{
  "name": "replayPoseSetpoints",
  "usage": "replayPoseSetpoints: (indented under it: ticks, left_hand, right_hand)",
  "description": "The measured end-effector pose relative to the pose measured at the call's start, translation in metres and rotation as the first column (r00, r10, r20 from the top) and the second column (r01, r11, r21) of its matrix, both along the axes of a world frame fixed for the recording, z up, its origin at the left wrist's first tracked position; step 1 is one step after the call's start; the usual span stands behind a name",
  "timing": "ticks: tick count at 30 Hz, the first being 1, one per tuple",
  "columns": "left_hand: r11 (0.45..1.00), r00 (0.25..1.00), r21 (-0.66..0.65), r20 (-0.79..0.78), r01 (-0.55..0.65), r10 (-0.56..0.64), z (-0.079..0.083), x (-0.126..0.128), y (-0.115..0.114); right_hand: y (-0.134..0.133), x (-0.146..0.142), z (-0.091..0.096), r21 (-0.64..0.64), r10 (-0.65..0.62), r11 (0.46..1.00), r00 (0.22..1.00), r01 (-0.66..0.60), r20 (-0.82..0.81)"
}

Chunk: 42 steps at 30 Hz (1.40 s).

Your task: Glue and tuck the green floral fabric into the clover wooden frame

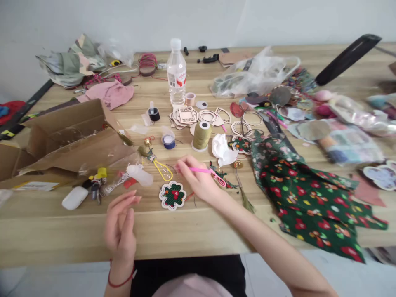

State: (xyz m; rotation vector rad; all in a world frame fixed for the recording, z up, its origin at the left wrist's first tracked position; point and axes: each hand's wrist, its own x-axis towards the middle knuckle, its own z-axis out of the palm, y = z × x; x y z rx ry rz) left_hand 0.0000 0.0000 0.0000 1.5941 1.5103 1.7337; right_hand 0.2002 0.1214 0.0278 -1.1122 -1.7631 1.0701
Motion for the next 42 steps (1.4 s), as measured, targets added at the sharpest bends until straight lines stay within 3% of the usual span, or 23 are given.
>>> replayPoseSetpoints:
  ticks: [4,11,23,42]
  left_hand:
    - [0.999,0.995,-0.002,0.088,-0.037,0.037,0.001,-0.001,-0.001]
    - [0.998,0.992,0.017,0.119,-0.054,0.051,0.0,0.0,0.0]
    - [0.999,0.988,-0.022,0.154,-0.024,0.027,0.004,0.003,-0.001]
    - [0.999,0.991,-0.053,0.135,0.012,-0.005,0.002,0.003,0.001]
  right_hand:
    - [0.006,-0.028,-0.019,-0.053,0.061,0.997,0.997,-0.063,-0.035]
    - [0.013,-0.028,-0.044,0.137,0.007,0.99,0.986,-0.03,0.164]
    - [0.012,-0.027,-0.046,0.171,0.063,0.979,0.962,-0.111,0.266]
    - [0.012,-0.027,-0.046,0.198,0.09,0.97,0.964,-0.141,0.249]
